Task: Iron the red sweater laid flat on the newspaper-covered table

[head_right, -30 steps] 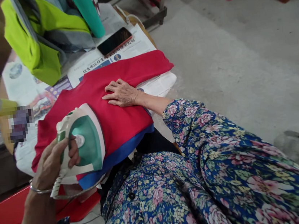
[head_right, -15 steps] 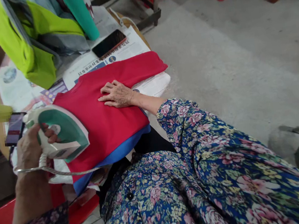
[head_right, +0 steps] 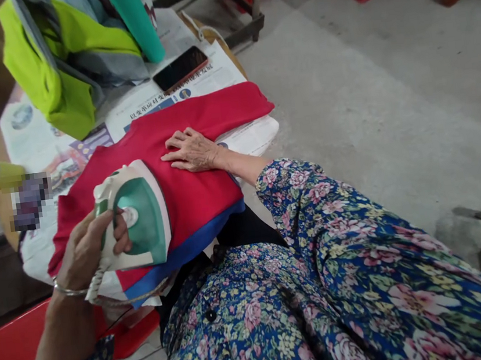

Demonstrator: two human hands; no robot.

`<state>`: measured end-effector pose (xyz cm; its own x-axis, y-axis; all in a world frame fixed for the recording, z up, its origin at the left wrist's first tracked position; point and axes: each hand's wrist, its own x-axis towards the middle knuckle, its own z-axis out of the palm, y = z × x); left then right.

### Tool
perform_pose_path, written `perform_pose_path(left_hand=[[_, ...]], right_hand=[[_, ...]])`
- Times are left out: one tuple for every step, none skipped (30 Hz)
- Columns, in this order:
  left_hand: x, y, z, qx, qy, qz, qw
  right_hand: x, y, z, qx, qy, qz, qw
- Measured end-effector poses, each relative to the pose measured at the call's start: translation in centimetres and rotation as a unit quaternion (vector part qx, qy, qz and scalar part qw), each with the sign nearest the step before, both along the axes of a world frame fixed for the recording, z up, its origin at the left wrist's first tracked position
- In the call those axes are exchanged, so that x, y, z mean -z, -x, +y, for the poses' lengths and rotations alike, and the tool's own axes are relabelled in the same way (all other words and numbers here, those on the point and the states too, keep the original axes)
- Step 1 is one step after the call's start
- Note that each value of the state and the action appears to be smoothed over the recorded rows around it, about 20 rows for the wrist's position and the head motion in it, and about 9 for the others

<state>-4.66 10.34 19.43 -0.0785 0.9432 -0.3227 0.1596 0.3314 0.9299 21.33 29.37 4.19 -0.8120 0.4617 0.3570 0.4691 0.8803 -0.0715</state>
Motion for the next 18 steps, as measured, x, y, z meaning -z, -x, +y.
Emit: perform_pose_path(left_hand=[[0.1, -0.1, 0.6, -0.007, -0.012, -0.002, 1.000], [0.2, -0.1, 1.1, -0.019, -0.023, -0.006, 1.000], [0.2, 0.1, 1.7, -0.035, -0.031, -0.011, 0.999], [0.3, 0.4, 2.2, -0.054, -0.035, -0.014, 0.998], [0.3, 0.8, 2.6, -0.077, -0.035, -0.014, 0.996], [0.3, 1.3, 3.1, -0.107, -0.032, -0.012, 0.994], [0.3, 1.8, 3.4, -0.141, -0.027, -0.007, 0.990], [0.3, 2.3, 3.7, -0.179, -0.022, -0.002, 0.984], [0.2, 2.7, 3.9, -0.216, -0.018, 0.003, 0.976], [0.2, 3.1, 4.0, -0.249, -0.016, 0.005, 0.968], [0.1, 3.3, 3.9, -0.275, -0.017, 0.005, 0.961], [0.1, 3.4, 3.7, -0.290, -0.017, 0.004, 0.957], [0.0, 3.4, 3.3, -0.294, -0.017, 0.003, 0.956], [0.0, 3.3, 2.8, -0.289, -0.014, 0.004, 0.957], [0.0, 3.2, 2.2, -0.278, -0.010, 0.007, 0.960], [-0.1, 3.0, 1.4, -0.261, -0.007, 0.011, 0.965], [-0.1, 2.7, 0.6, -0.239, -0.004, 0.014, 0.971], [-0.1, 2.5, -0.2, -0.212, -0.003, 0.017, 0.977]], right_hand=[[0.1, -0.1, 0.1, -0.004, 0.003, 0.011, 1.000], [0.2, -0.1, 0.1, -0.008, 0.008, 0.019, 1.000], [0.3, -0.2, 0.1, -0.013, 0.013, 0.025, 1.000], [0.4, -0.2, 0.2, -0.017, 0.017, 0.032, 0.999], [0.4, -0.2, 0.2, -0.021, 0.020, 0.039, 0.999], [0.3, -0.3, 0.1, -0.023, 0.021, 0.044, 0.999], [0.2, -0.2, 0.1, -0.023, 0.022, 0.045, 0.998], [0.1, -0.2, 0.0, -0.019, 0.024, 0.041, 0.999], [-0.2, -0.1, 0.0, -0.010, 0.028, 0.030, 0.999], [-0.4, 0.0, -0.1, 0.000, 0.032, 0.012, 0.999], [-0.6, 0.0, -0.2, 0.010, 0.036, -0.008, 0.999], [-0.7, 0.1, -0.3, 0.019, 0.037, -0.026, 0.999], [-0.9, 0.2, -0.3, 0.024, 0.036, -0.038, 0.998], [-0.9, 0.2, -0.3, 0.026, 0.032, -0.041, 0.998], [-0.9, 0.3, -0.3, 0.025, 0.028, -0.037, 0.999], [-0.8, 0.3, -0.3, 0.022, 0.023, -0.028, 0.999], [-0.6, 0.3, -0.3, 0.020, 0.019, -0.017, 0.999], [-0.4, 0.3, -0.3, 0.018, 0.018, -0.007, 1.000]])
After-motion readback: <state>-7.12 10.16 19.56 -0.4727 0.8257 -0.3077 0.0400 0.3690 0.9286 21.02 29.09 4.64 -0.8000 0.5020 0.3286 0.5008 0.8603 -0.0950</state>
